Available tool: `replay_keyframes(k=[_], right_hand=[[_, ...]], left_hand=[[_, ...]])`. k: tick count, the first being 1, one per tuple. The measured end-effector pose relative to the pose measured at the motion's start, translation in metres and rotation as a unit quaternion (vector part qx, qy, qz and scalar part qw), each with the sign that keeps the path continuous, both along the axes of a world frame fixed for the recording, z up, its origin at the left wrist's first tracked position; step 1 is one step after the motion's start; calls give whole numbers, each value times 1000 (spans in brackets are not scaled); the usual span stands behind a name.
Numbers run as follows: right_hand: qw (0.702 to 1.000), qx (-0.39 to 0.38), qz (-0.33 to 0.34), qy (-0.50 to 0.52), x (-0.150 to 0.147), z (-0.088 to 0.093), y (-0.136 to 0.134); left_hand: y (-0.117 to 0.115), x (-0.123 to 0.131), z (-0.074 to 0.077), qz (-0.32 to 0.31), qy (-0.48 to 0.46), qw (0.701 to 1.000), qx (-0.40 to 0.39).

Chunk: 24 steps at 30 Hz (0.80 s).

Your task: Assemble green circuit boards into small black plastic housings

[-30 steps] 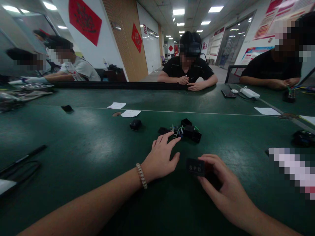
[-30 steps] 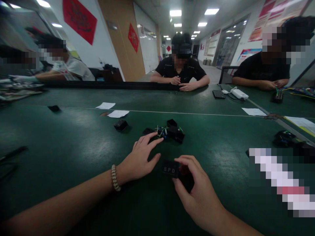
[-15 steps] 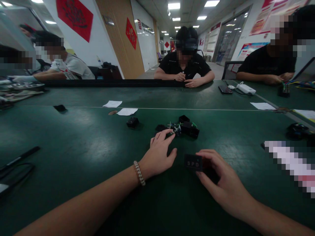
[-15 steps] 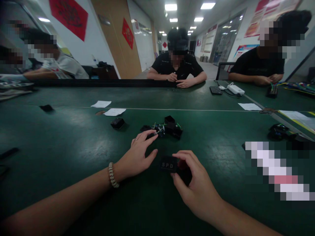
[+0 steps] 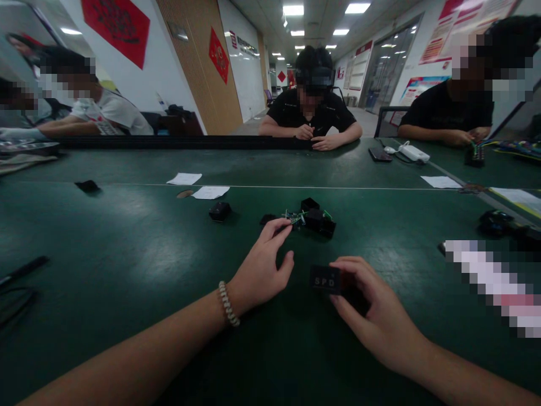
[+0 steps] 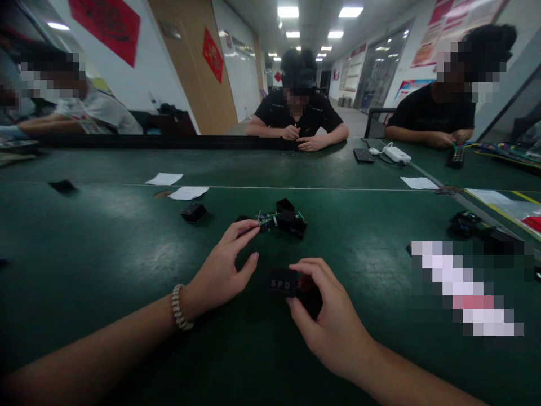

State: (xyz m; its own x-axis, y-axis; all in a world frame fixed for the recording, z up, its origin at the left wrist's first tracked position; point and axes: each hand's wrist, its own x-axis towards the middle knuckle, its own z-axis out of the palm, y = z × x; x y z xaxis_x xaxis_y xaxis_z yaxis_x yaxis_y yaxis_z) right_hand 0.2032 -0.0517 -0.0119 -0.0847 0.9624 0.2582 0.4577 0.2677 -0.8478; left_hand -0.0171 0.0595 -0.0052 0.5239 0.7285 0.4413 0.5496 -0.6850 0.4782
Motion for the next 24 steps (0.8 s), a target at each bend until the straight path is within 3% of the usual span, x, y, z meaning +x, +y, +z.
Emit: replay_keyframes(k=[5,10,14,17,24], right_hand=[[1000,-1,1,2,1,-1,0],[1000,-1,0,-2,1,1,1],[1000,1,-1,-10,1,2,0],[1000,-1,-3,-13,2,2,-1],[1000,6,-1,-11,2,5,-1]], left_hand=[[-5,1,3,-6,-120,993,11],[-8,3,6,-8,-279,955,-103],[-10,5,11,3,-340,916,-211],[-12,6,12,5,-383,875,-295],[-16,10,12,-27,-484,746,-457]])
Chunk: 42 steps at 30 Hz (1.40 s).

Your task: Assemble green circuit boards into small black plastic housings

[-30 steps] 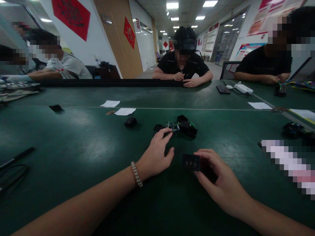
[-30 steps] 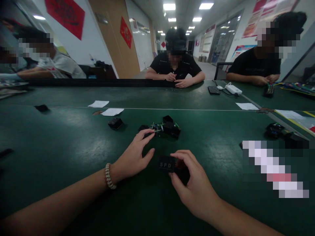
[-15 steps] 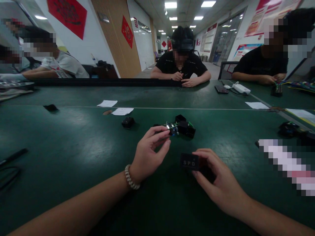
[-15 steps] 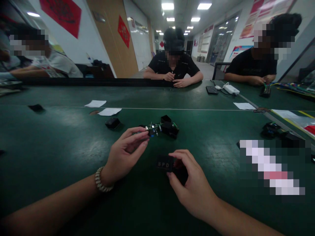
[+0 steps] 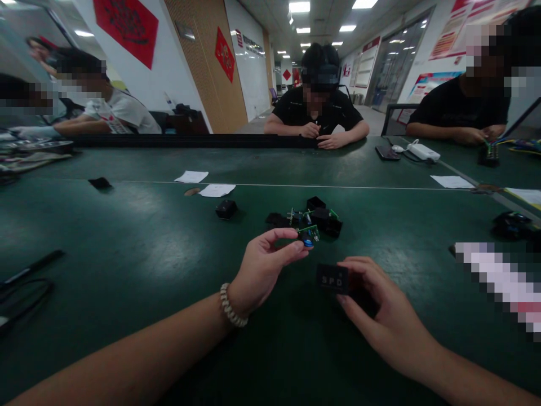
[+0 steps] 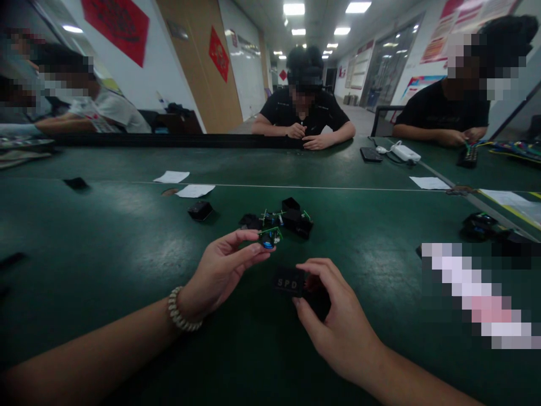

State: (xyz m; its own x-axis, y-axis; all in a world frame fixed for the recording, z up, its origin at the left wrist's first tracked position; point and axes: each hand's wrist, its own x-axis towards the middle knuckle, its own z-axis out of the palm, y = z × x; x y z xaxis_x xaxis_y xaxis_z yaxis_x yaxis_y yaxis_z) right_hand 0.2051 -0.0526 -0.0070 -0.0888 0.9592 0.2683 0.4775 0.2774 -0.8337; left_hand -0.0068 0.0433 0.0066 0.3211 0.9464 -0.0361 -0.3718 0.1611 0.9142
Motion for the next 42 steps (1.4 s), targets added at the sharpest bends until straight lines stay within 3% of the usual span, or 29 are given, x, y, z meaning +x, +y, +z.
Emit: replay_keyframes(k=[8,30,42], right_hand=[[1000,5,-3,-13,0,-1,0],[999,-17,5,29,1,-2,-1],[999,-2,6,40,2,-4,0]], left_hand=[[-1,3,1,-7,-33,999,-29],[-3,2,-13,-48,82,995,43],[-10,4,-8,-55,137,986,72]])
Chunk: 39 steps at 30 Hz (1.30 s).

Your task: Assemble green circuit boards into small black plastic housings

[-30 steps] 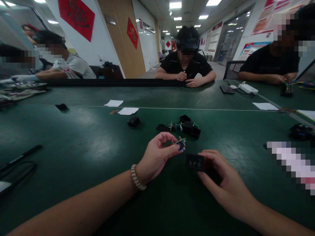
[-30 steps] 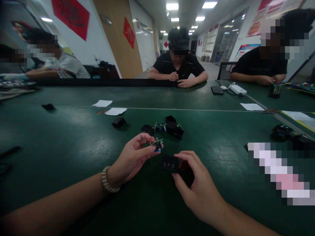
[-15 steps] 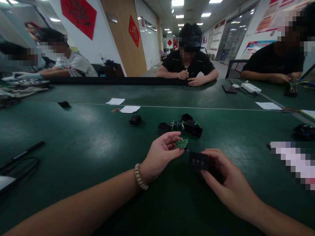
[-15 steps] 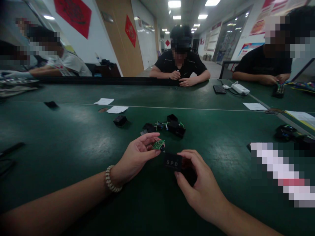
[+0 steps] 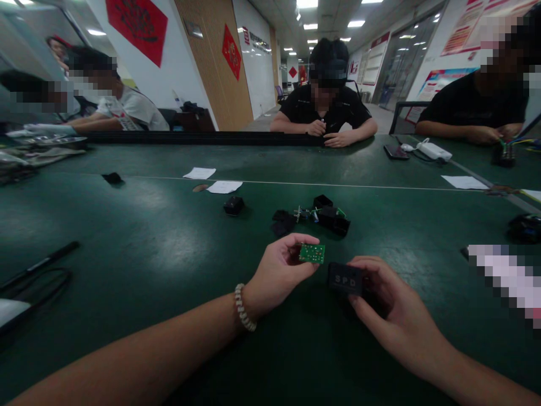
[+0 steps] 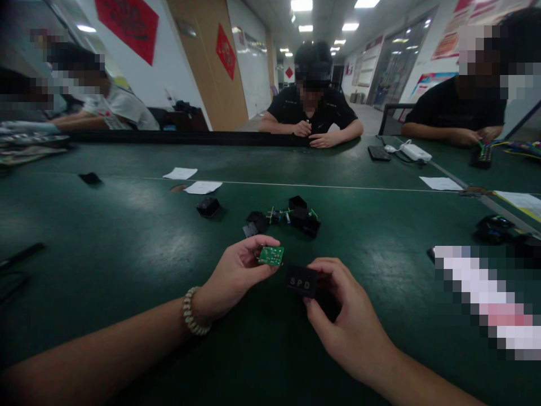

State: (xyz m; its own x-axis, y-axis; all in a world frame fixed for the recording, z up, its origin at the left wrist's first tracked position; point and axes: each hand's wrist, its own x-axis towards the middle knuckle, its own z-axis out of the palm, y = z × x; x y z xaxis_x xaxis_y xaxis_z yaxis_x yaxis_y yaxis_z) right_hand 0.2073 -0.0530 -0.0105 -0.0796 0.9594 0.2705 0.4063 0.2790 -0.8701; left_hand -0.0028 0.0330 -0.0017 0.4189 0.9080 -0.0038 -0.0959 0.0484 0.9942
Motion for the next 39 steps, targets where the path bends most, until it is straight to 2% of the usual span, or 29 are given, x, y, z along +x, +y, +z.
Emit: replay_keyframes(k=[21,27,33,39], right_hand=[[1000,-22,4,5,-1,3,1],[999,-30,10,1,0,3,-1],[999,-36,14,2,-1,5,0],[999,-32,14,2,0,5,0]], left_hand=[[1,0,-1,-6,-13,1000,4],[1,1,0,-3,-46,999,-18],[1,-1,1,-18,-10,999,-33],[0,1,2,-23,-42,998,-45]])
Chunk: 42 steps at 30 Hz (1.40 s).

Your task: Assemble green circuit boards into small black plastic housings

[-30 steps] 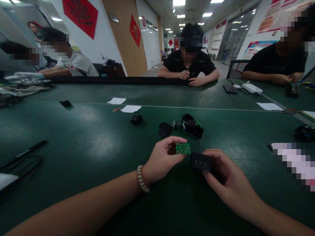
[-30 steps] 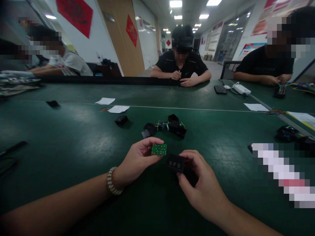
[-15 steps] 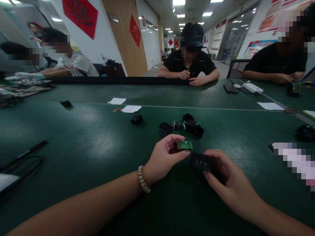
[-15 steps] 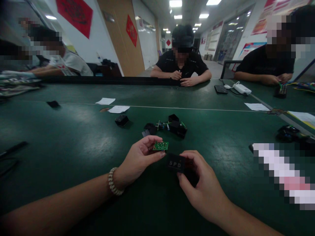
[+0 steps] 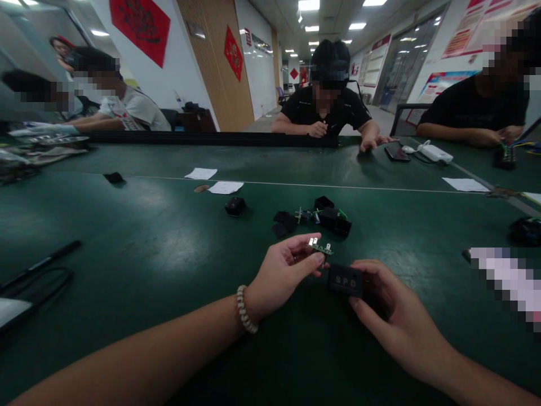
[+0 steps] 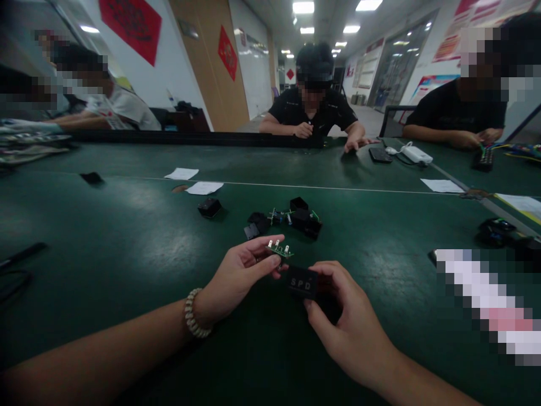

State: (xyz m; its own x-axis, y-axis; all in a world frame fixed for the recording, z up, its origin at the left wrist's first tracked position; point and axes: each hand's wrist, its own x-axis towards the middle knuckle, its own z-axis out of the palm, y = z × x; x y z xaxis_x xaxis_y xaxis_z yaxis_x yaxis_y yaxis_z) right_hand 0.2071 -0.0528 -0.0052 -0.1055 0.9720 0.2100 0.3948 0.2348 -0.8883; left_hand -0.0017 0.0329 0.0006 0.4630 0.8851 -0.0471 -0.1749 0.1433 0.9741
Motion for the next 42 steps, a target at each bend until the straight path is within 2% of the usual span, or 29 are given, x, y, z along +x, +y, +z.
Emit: replay_keyframes(k=[8,17,26,33,38,42], right_hand=[[1000,4,-3,-1,0,-2,0],[1000,0,-7,-4,-1,-2,0],[1000,-6,1,-10,0,-4,0],[1000,-1,2,3,-2,-1,0],[1000,-1,0,1,-1,-3,0],[1000,-5,-1,0,0,-3,0]], left_hand=[[0,1,1,9,-20,1000,10],[0,-1,-2,36,24,999,33],[2,-1,-5,19,-7,1000,14],[2,-1,-5,27,10,1000,7],[4,1,-9,26,-28,999,-6],[3,4,-7,36,-63,996,-45]])
